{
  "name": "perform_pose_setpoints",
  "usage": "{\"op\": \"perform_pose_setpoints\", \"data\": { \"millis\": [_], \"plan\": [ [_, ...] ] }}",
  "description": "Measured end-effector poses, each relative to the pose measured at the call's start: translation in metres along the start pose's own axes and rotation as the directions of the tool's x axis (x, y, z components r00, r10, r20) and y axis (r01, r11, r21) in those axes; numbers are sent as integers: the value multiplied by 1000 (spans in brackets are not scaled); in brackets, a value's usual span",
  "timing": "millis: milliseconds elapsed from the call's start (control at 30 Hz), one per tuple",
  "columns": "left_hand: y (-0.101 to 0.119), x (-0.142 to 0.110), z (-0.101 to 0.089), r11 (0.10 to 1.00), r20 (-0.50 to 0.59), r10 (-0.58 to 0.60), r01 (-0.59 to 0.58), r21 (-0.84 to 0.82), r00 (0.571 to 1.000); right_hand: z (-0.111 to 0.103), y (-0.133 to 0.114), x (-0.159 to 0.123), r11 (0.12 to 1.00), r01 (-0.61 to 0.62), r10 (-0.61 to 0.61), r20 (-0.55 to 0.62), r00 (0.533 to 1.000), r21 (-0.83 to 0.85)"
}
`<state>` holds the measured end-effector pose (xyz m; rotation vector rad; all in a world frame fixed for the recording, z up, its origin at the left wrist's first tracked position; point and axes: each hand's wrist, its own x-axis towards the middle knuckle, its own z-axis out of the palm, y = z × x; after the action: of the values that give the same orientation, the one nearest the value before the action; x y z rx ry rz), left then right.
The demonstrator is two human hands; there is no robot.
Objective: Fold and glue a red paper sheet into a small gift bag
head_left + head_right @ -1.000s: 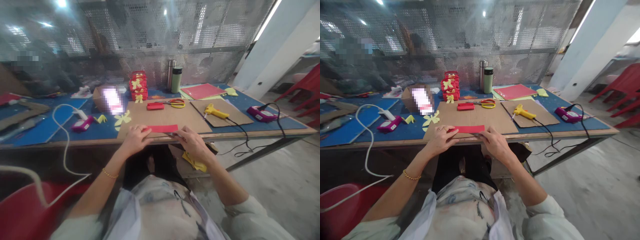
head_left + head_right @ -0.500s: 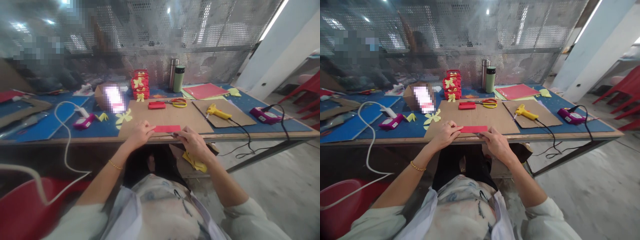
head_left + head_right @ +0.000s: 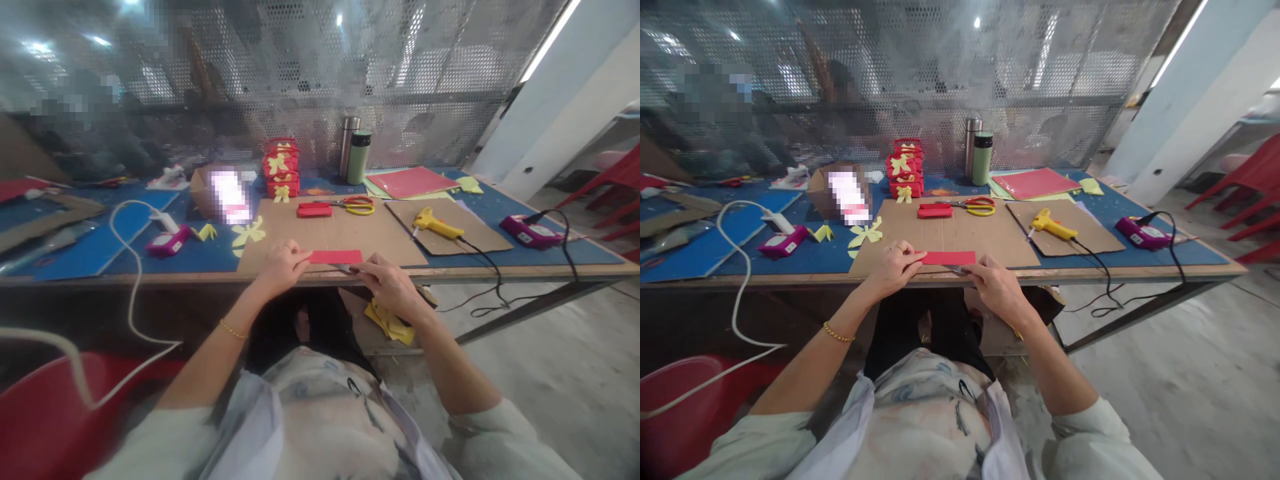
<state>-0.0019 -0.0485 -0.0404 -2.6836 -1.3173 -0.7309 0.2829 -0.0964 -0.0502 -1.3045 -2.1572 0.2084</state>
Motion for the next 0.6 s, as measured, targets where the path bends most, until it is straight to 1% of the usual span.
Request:
{"op": "perform_pose_setpoints", "data": {
  "millis": [200,433,600],
  "plan": [
    [-1,-1,2,1000,-6,-3,3,15,1000,6,-7,8,999,-2,2,4,1000,-46],
    [-2,1,5,999,13,-38,38,16,999,1,-6,2,999,18,-17,22,1000,-50],
    [-3,0,6,999,9,-32,32,9,999,3,-14,8,997,3,1,46,999,-74]
  ]
}}
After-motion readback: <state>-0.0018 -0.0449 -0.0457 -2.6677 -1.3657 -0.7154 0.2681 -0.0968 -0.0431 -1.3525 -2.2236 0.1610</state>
